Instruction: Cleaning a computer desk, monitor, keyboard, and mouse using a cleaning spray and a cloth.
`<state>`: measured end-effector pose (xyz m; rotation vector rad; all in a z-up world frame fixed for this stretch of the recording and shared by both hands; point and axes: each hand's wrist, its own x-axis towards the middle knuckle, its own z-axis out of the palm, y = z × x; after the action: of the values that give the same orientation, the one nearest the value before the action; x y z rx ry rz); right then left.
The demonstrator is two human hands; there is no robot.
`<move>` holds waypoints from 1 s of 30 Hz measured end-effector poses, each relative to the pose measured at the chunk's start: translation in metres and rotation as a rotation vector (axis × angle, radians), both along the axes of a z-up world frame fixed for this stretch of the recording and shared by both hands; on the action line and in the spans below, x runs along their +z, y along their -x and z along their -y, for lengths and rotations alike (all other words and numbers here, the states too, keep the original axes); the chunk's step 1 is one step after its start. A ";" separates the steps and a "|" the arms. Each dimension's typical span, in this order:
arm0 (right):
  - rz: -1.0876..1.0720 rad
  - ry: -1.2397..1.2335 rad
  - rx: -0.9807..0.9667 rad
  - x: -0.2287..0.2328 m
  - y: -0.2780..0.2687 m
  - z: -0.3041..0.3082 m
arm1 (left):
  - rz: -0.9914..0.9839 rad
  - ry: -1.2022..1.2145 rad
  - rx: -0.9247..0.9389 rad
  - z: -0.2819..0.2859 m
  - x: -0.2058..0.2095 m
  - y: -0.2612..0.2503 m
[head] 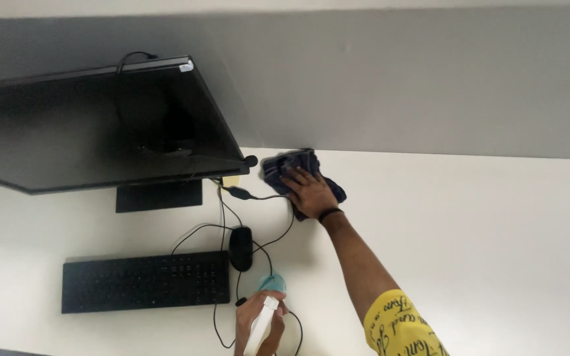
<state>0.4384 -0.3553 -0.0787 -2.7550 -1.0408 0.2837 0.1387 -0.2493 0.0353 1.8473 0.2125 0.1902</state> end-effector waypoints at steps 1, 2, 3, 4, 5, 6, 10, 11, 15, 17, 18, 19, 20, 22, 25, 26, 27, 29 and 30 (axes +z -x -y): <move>-0.003 -0.017 -0.021 0.000 -0.004 0.007 | 0.040 -0.017 0.018 0.001 -0.001 0.000; -0.009 -0.020 -0.010 -0.004 -0.004 0.025 | 0.033 -0.020 0.028 0.001 0.003 0.000; 0.002 -0.061 -0.099 -0.008 -0.005 0.043 | 0.010 0.021 0.013 0.002 0.008 0.001; 0.019 -0.103 -0.194 -0.010 -0.009 0.062 | -0.007 0.061 -0.009 0.002 0.013 -0.001; 0.019 -0.107 -0.190 -0.011 -0.008 0.093 | -0.007 0.057 -0.005 0.004 0.014 -0.002; 0.040 -0.057 -0.261 -0.012 -0.008 0.120 | 0.045 -0.028 0.001 0.003 0.016 -0.004; 0.167 -0.158 -0.481 -0.006 0.018 0.234 | 0.172 -0.170 0.002 0.006 0.012 0.000; 0.166 -0.166 -0.476 -0.013 0.031 0.242 | 0.173 -0.178 0.007 0.003 0.007 0.001; 0.320 -0.147 -0.633 -0.030 0.104 0.254 | 0.116 0.029 0.049 0.006 -0.010 0.005; 0.380 -0.083 -0.693 -0.032 0.151 0.233 | 0.190 -0.108 0.026 0.008 -0.020 0.004; 0.242 -0.115 -0.596 -0.031 0.181 0.217 | 0.189 -0.047 0.036 0.007 -0.025 0.007; 0.104 -0.149 -0.499 -0.031 0.208 0.201 | 0.187 0.014 0.047 0.006 -0.030 0.008; 0.107 -0.138 -0.525 -0.016 0.228 0.206 | 0.185 0.026 0.021 0.005 -0.032 0.007; -0.072 -0.035 -0.232 0.014 0.266 0.209 | 0.184 0.074 0.017 0.000 -0.036 0.006; -0.175 -0.051 -0.030 0.013 0.282 0.279 | 0.123 0.025 0.016 0.002 -0.020 0.008; -0.176 -0.051 -0.036 0.011 0.276 0.309 | 0.122 0.026 0.010 0.003 -0.019 0.009; -0.116 0.021 -0.119 0.008 0.270 0.338 | 0.085 0.006 0.027 0.002 -0.017 0.010; -0.051 0.094 -0.198 0.008 0.254 0.391 | 0.051 -0.014 0.046 0.005 -0.013 0.011; 0.018 0.049 -0.395 0.010 0.247 0.413 | 0.061 -0.014 0.044 0.006 -0.011 0.011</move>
<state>0.1914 -0.7683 -0.0683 -2.9292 -0.4770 0.2275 0.1274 -0.2557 0.0241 1.8490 0.2096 0.2791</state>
